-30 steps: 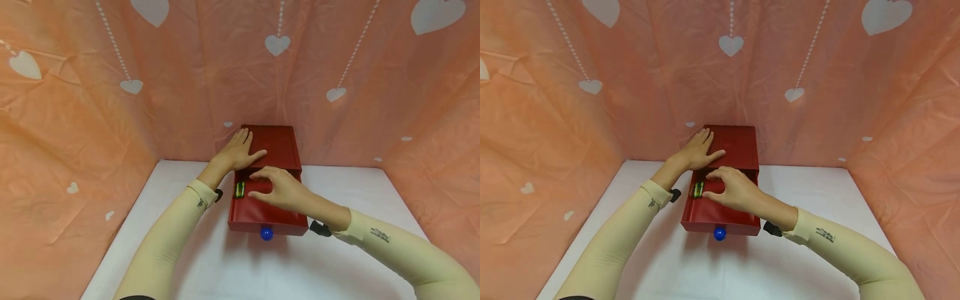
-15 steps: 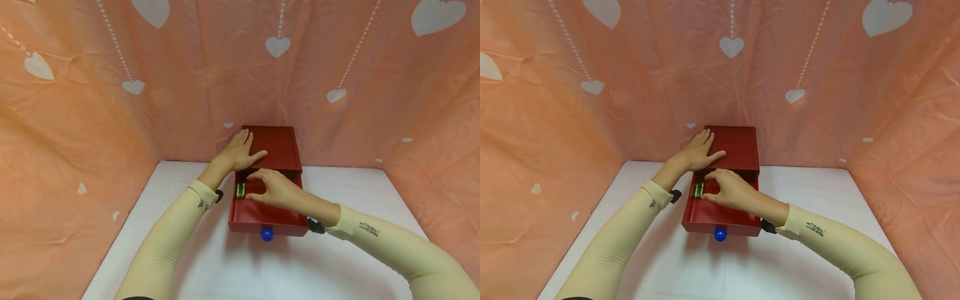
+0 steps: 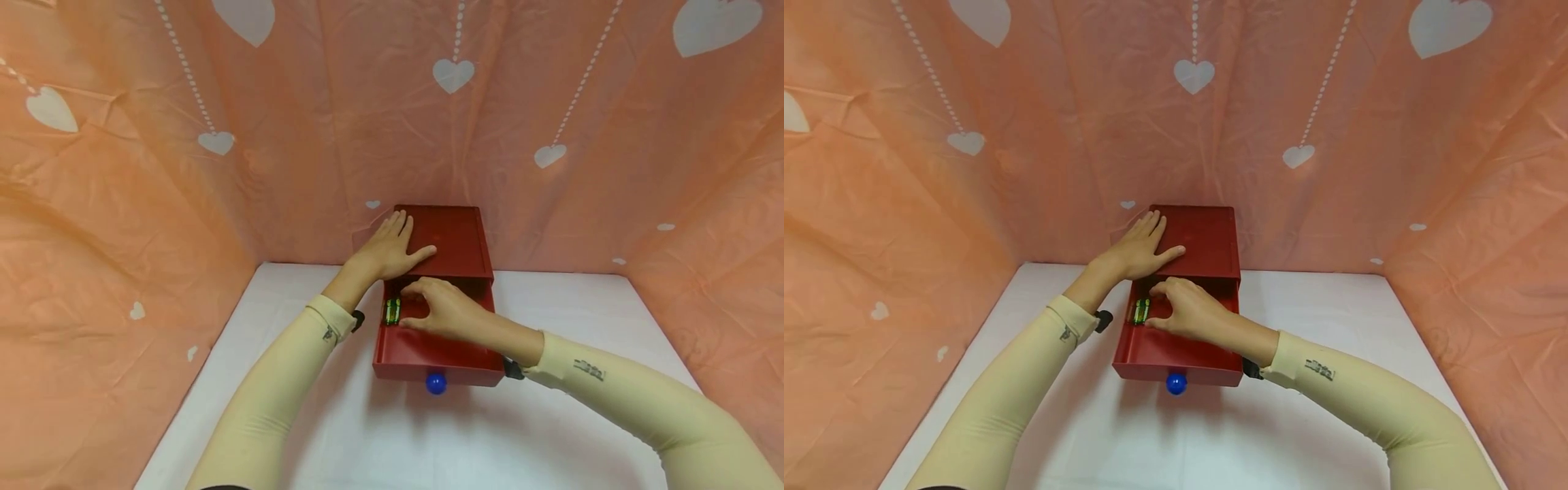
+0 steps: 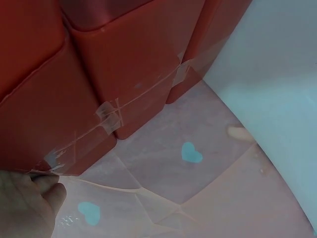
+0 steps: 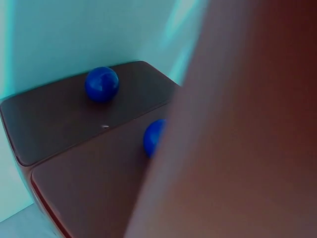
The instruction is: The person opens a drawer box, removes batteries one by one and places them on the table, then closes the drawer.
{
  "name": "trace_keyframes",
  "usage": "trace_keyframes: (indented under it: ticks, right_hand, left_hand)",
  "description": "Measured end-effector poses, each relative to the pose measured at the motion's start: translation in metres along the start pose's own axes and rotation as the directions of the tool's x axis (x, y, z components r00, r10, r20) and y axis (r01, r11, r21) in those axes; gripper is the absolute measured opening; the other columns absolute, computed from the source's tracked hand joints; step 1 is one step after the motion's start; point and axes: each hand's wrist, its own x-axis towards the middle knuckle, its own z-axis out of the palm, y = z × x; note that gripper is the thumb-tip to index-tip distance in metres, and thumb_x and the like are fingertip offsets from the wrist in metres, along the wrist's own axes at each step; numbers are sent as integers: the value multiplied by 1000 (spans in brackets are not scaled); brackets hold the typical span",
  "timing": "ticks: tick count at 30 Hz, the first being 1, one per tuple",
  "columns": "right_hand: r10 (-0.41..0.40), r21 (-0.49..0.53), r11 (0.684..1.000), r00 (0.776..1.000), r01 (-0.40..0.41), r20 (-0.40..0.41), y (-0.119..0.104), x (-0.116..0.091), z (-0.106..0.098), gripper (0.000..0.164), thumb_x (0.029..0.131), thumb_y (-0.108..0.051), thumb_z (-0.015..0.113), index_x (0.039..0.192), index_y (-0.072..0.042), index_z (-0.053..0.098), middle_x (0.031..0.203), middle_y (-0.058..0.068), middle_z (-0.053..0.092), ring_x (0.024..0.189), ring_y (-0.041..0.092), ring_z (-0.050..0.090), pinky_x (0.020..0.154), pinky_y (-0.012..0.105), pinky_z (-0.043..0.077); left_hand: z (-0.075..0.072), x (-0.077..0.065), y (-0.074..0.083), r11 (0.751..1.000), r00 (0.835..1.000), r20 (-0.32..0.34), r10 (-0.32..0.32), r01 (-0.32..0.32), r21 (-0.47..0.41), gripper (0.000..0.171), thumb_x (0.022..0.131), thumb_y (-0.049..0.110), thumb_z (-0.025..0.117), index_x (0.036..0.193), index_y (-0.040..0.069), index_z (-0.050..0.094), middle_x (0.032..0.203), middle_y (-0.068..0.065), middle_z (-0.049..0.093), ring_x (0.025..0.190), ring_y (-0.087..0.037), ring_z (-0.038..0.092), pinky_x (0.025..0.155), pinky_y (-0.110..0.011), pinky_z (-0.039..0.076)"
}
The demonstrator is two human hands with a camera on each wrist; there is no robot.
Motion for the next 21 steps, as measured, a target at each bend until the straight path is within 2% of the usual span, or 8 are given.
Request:
trace_keyframes:
  ticks: [9, 21]
  right_hand:
    - [11, -3, 1000, 1000, -11, -18, 1, 1, 4, 54, 94, -31, 86, 136, -1, 71, 135, 14, 71, 134, 35, 62, 118, 54, 48]
    - [6, -26, 1000, 1000, -6, 6, 4, 5, 8, 55, 93, -31, 86, 135, 0, 70, 136, 16, 69, 135, 35, 60, 118, 53, 47]
  left_hand:
    - [-2, -1, 2, 1000, 1000, -2, 7, -7, -6, 97, 109, 71, 34, 172, 4, 5, 180, -16, -3, 167, -26, -8, 135, -39, -3]
    - [-1, -2, 1, 1000, 1000, 4, 8, -8, -8, 97, 109, 72, 33, 172, 5, 4, 180, -15, -3, 167, -26, -8, 135, -39, -3]
